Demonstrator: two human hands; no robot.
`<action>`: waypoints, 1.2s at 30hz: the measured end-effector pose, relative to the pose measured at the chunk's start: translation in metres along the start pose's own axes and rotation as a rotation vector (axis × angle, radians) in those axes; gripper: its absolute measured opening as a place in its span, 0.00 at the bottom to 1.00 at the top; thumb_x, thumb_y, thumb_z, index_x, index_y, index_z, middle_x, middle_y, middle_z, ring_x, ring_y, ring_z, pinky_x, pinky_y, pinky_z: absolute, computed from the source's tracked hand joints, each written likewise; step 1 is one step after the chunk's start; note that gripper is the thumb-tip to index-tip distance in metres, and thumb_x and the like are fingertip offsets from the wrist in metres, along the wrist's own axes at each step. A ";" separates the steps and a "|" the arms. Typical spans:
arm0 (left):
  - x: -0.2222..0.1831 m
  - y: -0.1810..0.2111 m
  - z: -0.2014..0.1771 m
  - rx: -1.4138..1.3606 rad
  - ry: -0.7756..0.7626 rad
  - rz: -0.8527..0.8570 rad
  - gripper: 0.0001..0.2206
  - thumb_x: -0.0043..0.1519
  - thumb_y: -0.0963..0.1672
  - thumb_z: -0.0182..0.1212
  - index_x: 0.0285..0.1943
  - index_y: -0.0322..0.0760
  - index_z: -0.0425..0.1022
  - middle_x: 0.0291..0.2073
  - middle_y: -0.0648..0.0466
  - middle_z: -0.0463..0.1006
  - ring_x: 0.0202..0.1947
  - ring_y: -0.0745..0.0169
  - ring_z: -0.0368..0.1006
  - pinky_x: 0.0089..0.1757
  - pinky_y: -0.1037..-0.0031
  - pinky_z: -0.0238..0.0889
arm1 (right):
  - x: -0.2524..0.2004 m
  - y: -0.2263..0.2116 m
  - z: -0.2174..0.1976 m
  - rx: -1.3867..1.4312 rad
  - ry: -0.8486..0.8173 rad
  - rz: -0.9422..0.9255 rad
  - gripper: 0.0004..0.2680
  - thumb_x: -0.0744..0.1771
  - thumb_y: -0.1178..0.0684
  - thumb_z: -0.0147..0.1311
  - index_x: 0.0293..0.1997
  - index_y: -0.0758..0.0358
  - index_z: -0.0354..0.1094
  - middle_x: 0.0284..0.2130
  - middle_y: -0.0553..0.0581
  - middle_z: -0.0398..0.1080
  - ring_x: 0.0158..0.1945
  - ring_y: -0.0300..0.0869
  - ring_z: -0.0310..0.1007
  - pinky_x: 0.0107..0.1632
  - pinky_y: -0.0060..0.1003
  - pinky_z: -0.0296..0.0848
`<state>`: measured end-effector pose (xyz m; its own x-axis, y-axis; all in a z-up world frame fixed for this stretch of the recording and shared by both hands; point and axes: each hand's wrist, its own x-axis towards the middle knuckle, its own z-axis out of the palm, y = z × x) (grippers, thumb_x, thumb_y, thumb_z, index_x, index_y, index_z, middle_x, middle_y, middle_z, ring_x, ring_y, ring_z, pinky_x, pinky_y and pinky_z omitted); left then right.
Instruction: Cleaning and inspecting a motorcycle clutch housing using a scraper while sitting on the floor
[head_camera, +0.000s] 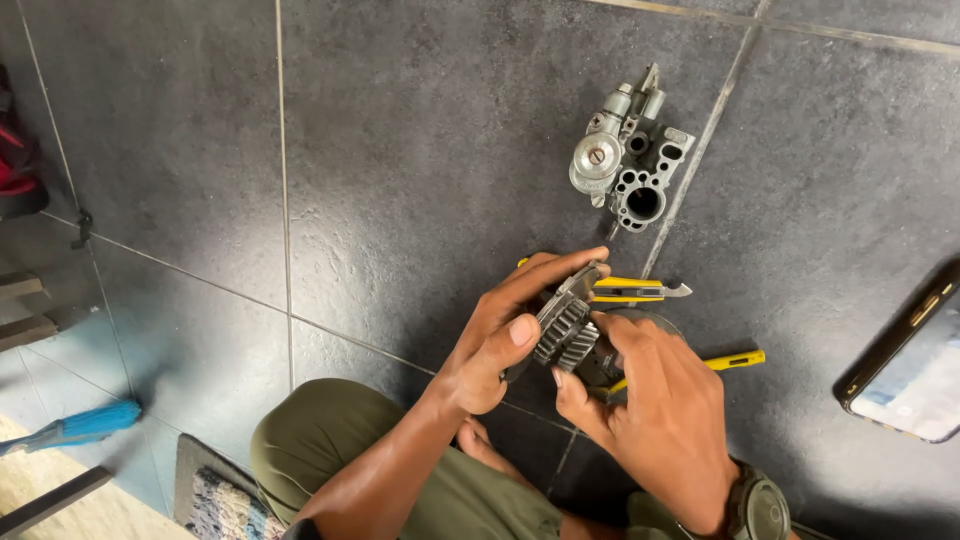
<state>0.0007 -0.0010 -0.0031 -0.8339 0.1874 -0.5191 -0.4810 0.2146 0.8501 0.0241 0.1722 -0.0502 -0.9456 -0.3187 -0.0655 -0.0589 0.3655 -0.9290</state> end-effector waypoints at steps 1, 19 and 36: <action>0.000 -0.001 0.000 -0.009 -0.004 -0.005 0.35 0.65 0.59 0.40 0.72 0.32 0.63 0.56 0.45 0.72 0.54 0.54 0.65 0.54 0.59 0.57 | 0.000 0.000 0.001 0.014 0.006 0.001 0.19 0.59 0.52 0.69 0.50 0.69 0.69 0.32 0.57 0.73 0.29 0.44 0.70 0.34 0.37 0.69; -0.002 -0.004 -0.002 -0.024 -0.006 -0.006 0.35 0.65 0.59 0.40 0.72 0.32 0.64 0.56 0.46 0.71 0.54 0.54 0.64 0.55 0.59 0.56 | -0.004 0.005 0.003 -0.024 -0.017 -0.022 0.19 0.59 0.51 0.70 0.51 0.68 0.70 0.32 0.55 0.73 0.27 0.43 0.67 0.32 0.36 0.66; -0.001 -0.006 -0.003 -0.029 -0.008 0.005 0.35 0.65 0.60 0.41 0.72 0.33 0.63 0.57 0.45 0.71 0.55 0.53 0.65 0.55 0.58 0.57 | -0.005 0.004 0.005 -0.009 -0.020 0.010 0.20 0.59 0.52 0.70 0.51 0.68 0.70 0.30 0.53 0.73 0.27 0.42 0.68 0.31 0.35 0.67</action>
<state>0.0033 -0.0055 -0.0069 -0.8340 0.1963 -0.5156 -0.4848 0.1857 0.8547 0.0304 0.1713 -0.0552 -0.9396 -0.3322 -0.0822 -0.0521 0.3762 -0.9251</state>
